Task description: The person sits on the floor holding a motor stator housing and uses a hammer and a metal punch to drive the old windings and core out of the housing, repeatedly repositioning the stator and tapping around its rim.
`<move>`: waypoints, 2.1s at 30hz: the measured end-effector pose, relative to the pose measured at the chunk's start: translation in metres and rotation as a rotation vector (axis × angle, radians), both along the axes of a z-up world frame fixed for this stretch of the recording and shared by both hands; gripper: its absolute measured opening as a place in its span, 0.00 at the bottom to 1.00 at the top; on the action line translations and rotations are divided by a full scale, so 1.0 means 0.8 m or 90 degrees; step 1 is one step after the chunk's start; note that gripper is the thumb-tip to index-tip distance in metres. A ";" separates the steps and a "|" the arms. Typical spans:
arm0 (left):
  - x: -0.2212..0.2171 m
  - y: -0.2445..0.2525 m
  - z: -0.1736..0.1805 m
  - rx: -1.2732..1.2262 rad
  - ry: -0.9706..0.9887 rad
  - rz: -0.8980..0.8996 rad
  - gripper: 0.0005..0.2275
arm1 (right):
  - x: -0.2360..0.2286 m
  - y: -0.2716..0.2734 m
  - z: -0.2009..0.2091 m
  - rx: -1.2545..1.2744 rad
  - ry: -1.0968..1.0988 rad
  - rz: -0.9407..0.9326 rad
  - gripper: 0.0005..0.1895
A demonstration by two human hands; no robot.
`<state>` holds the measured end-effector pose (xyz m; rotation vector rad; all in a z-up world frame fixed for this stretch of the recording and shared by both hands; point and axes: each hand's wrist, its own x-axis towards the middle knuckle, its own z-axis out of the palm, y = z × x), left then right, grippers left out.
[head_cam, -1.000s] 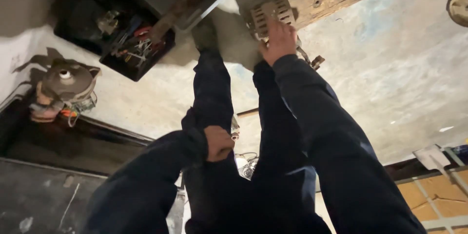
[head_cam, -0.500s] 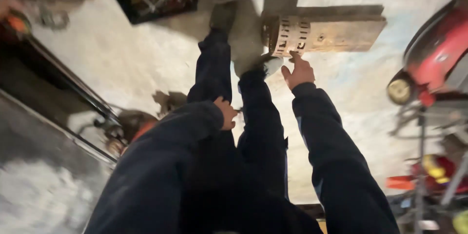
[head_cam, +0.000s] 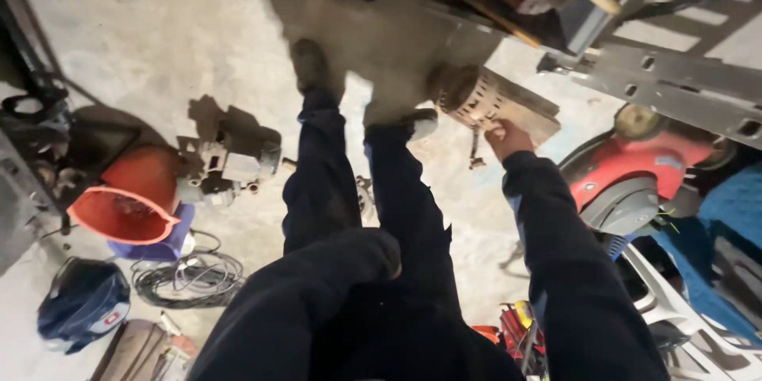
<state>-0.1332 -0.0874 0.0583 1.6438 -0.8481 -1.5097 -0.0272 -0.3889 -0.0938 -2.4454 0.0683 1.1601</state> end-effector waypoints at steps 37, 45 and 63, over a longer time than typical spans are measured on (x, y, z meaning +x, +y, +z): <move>0.308 0.079 -0.301 0.207 -0.193 0.197 0.09 | 0.135 -0.009 -0.233 -0.005 -0.024 -0.098 0.21; 0.402 0.118 -0.446 0.272 -0.616 -0.126 0.27 | 0.187 0.017 -0.327 -0.143 -0.156 0.179 0.28; 0.402 0.124 -0.528 0.224 -0.578 -0.361 0.10 | 0.058 -0.152 -0.222 0.016 0.067 -0.143 0.21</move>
